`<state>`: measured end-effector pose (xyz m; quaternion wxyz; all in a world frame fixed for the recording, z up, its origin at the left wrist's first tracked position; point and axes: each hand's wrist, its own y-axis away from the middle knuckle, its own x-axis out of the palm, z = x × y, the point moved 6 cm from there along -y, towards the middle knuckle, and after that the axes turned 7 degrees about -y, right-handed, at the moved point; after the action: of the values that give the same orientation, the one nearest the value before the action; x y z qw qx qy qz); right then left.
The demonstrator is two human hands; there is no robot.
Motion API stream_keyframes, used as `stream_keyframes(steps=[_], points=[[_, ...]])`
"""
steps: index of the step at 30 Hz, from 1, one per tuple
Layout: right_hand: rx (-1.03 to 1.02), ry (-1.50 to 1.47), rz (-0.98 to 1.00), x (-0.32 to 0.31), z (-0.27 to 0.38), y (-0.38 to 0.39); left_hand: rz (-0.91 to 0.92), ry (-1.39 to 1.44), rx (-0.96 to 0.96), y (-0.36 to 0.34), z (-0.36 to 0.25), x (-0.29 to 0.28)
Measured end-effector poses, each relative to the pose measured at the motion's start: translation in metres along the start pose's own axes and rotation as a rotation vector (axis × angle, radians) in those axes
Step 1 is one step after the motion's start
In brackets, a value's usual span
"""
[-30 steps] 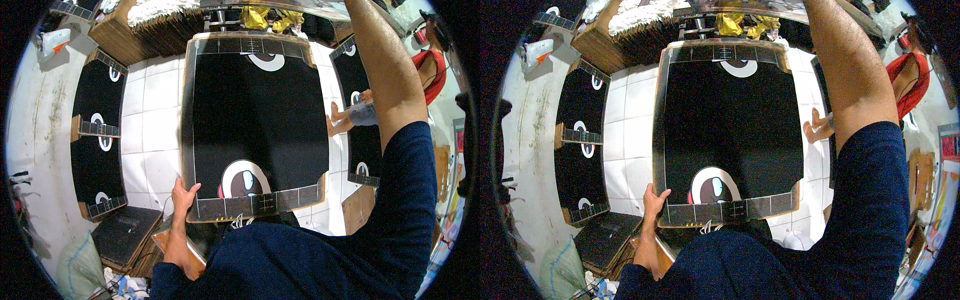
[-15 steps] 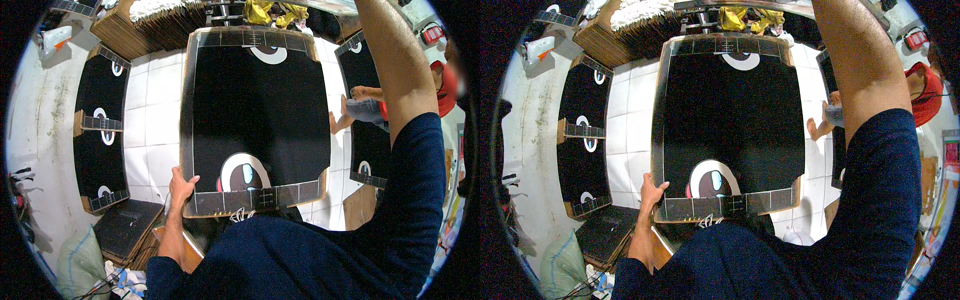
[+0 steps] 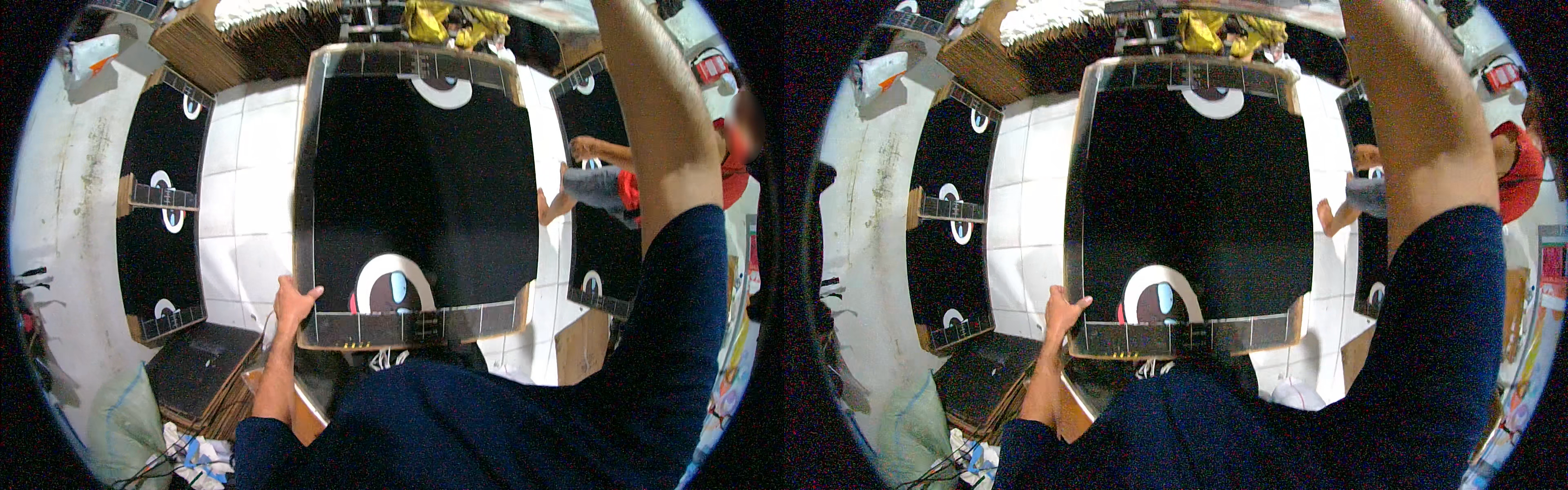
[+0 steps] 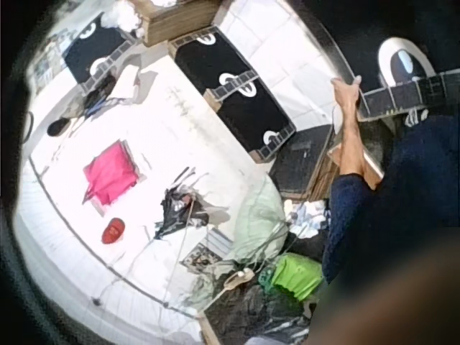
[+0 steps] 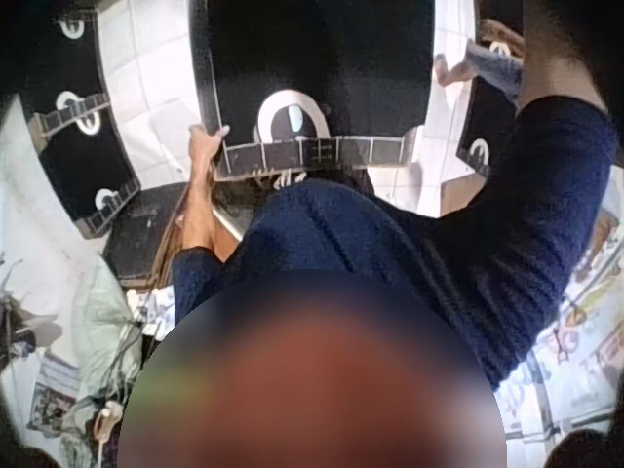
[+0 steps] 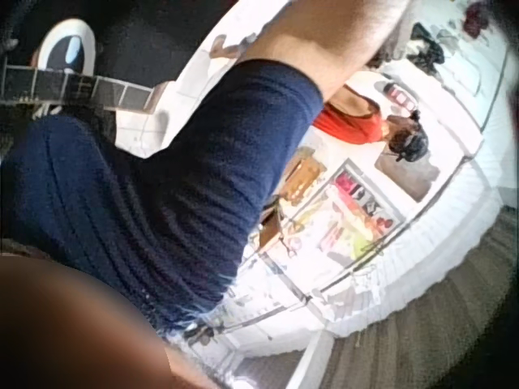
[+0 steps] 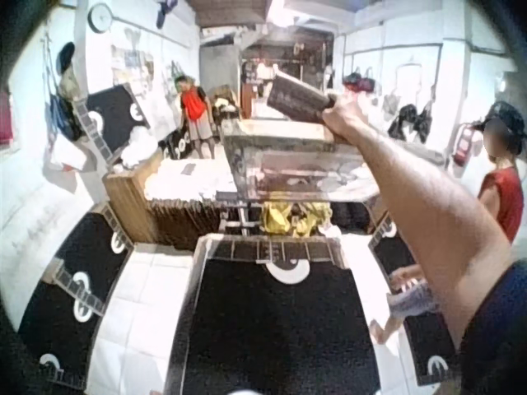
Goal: The person performs screen printing on black t-shirts using a squeegee and a screen frame. They repeatedly align the screen, pull the squeegee across to transfer ink, and lift the screen to reveal the printed design.
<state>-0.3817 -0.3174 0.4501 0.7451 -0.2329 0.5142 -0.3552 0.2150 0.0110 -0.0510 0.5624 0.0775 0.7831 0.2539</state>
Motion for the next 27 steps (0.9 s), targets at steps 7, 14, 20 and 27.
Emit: stream_keyframes(steps=[7,14,20,27], points=[[0.03,-0.027,0.022,-0.01,0.006,0.007,0.07,-0.004,0.157,-0.02,0.005,0.012],[0.035,-0.049,0.063,-0.013,0.014,0.011,-0.292,-0.013,0.395,-0.089,-0.125,-0.049],[-0.077,-0.086,0.066,-0.006,0.008,-0.023,-0.69,-0.171,0.703,-0.168,-0.368,-0.068],[-0.115,0.056,0.035,0.013,0.003,-0.07,-0.281,-0.279,0.689,-0.253,-0.557,-0.02]])
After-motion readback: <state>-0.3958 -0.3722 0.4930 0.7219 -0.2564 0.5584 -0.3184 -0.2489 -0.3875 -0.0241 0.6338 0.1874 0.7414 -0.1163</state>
